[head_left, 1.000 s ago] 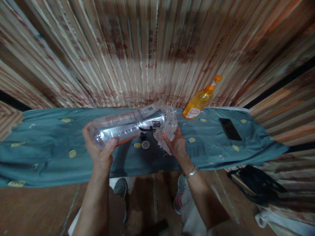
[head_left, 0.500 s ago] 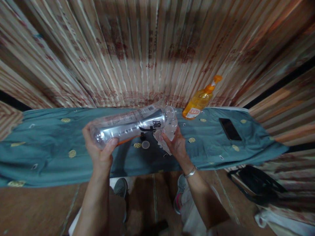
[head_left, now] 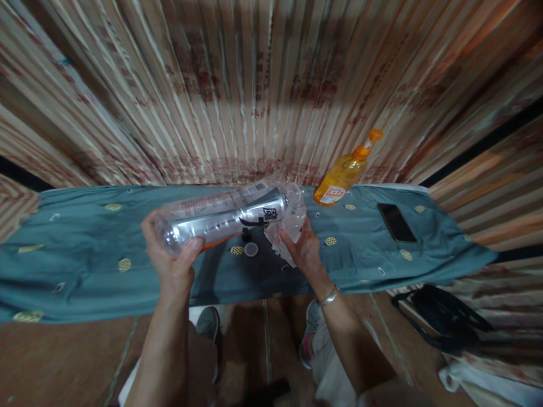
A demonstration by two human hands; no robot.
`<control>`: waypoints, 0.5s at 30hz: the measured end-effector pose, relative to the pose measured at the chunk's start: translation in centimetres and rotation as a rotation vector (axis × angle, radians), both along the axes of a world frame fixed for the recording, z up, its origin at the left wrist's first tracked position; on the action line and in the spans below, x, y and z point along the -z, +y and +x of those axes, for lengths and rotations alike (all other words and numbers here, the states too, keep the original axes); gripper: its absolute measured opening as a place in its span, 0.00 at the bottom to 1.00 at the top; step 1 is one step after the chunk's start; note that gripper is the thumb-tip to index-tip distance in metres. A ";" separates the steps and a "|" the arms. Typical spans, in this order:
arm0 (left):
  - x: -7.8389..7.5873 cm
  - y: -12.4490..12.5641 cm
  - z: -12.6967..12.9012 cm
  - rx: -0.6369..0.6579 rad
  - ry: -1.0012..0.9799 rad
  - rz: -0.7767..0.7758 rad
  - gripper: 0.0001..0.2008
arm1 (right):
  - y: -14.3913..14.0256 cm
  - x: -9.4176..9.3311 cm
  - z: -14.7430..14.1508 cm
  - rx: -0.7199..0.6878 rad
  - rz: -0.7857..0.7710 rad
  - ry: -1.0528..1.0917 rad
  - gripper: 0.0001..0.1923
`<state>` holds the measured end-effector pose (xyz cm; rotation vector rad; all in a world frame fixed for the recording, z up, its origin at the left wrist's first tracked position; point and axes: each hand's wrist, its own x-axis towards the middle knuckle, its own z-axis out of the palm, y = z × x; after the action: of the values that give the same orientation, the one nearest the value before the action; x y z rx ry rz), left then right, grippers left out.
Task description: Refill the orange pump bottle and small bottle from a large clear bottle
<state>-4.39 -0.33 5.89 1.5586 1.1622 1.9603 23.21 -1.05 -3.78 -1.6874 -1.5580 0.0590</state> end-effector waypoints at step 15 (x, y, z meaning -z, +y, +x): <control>0.1 0.2 -0.1 -0.021 0.000 0.026 0.35 | 0.1 0.0 -0.3 0.027 0.045 -0.014 0.43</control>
<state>-4.45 -0.15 5.79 1.5648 1.1626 1.9965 22.92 -1.00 -3.75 -1.6764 -1.5361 -0.0018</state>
